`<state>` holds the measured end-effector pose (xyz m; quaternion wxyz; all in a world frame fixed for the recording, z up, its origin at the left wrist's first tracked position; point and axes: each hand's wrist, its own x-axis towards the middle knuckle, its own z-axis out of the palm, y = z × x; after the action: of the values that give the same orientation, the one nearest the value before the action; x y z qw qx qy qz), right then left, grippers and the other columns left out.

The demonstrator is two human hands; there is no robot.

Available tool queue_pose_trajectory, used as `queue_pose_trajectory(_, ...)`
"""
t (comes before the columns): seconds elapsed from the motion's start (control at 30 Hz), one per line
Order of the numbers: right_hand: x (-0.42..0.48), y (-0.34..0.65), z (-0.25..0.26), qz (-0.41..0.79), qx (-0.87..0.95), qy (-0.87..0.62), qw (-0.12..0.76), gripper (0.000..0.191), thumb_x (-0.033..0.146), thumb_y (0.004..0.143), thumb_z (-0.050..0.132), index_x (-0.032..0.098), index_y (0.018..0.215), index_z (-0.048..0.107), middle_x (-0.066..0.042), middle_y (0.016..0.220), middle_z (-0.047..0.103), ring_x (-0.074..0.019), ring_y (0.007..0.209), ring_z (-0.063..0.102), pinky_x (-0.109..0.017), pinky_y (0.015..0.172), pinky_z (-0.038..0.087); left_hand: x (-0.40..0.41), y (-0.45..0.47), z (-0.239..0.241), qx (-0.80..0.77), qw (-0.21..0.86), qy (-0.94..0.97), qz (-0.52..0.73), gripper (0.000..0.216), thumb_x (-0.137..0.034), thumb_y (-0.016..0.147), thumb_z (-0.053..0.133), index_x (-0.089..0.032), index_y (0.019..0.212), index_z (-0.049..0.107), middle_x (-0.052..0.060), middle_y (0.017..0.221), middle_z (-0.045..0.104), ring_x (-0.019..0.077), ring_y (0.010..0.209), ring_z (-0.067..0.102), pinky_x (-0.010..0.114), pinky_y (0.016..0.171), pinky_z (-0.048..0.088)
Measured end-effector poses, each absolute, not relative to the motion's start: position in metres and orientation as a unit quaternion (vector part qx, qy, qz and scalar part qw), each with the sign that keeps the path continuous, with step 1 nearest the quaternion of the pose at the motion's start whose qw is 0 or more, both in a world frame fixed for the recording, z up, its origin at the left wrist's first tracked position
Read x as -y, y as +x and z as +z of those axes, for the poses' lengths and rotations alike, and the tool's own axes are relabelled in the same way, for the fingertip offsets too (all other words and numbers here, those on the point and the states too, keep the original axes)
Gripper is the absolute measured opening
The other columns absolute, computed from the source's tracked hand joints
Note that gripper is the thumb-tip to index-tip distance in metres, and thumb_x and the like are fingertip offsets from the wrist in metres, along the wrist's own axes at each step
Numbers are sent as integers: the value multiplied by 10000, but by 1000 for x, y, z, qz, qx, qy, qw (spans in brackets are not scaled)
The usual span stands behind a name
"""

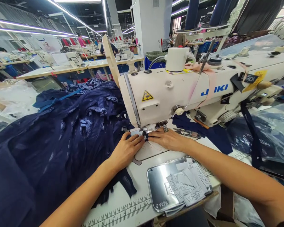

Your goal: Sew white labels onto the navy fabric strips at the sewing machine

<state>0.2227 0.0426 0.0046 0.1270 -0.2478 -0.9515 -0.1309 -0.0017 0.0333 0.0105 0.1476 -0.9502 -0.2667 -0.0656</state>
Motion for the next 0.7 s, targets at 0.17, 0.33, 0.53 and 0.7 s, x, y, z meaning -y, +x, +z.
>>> queue_pose_trajectory(0.17, -44, 224, 1, -133, 951, -245, 133, 301, 58, 863, 356, 131, 1057, 575, -90, 1087, 589, -195, 938, 516, -312, 763, 431, -34, -1, 11, 273, 135, -951, -58, 372, -55, 823, 353, -139, 1139, 529, 89, 1206, 562, 237, 1083, 512, 448, 896, 301)
queue_pose_trajectory(0.33, -44, 223, -2, -141, 949, -251, 131, 297, 57, 851, 383, 133, 1070, 568, -94, 1095, 584, -204, 951, 514, -318, 755, 435, -33, -1, 12, 277, 133, -950, -53, 387, -55, 825, 333, -146, 1142, 536, 93, 1209, 559, 235, 1097, 500, 443, 908, 309)
queue_pose_trajectory(0.53, -41, 220, -1, -152, 945, -255, 140, 275, 75, 855, 388, 125, 1047, 579, -107, 1078, 590, -196, 943, 520, -314, 777, 437, -34, -1, 12, 281, 139, -948, -44, 385, -64, 825, 336, -152, 1142, 537, 92, 1212, 557, 231, 1101, 494, 442, 926, 309)
queue_pose_trajectory(0.7, -42, 218, 0, -158, 940, -262, 151, 276, 94, 846, 393, 124, 1040, 586, -111, 1084, 596, -191, 907, 545, -329, 797, 437, -37, -2, 11, 288, 155, -944, -38, 358, -82, 826, 379, -171, 1132, 540, 83, 1216, 555, 229, 1105, 495, 427, 931, 310)
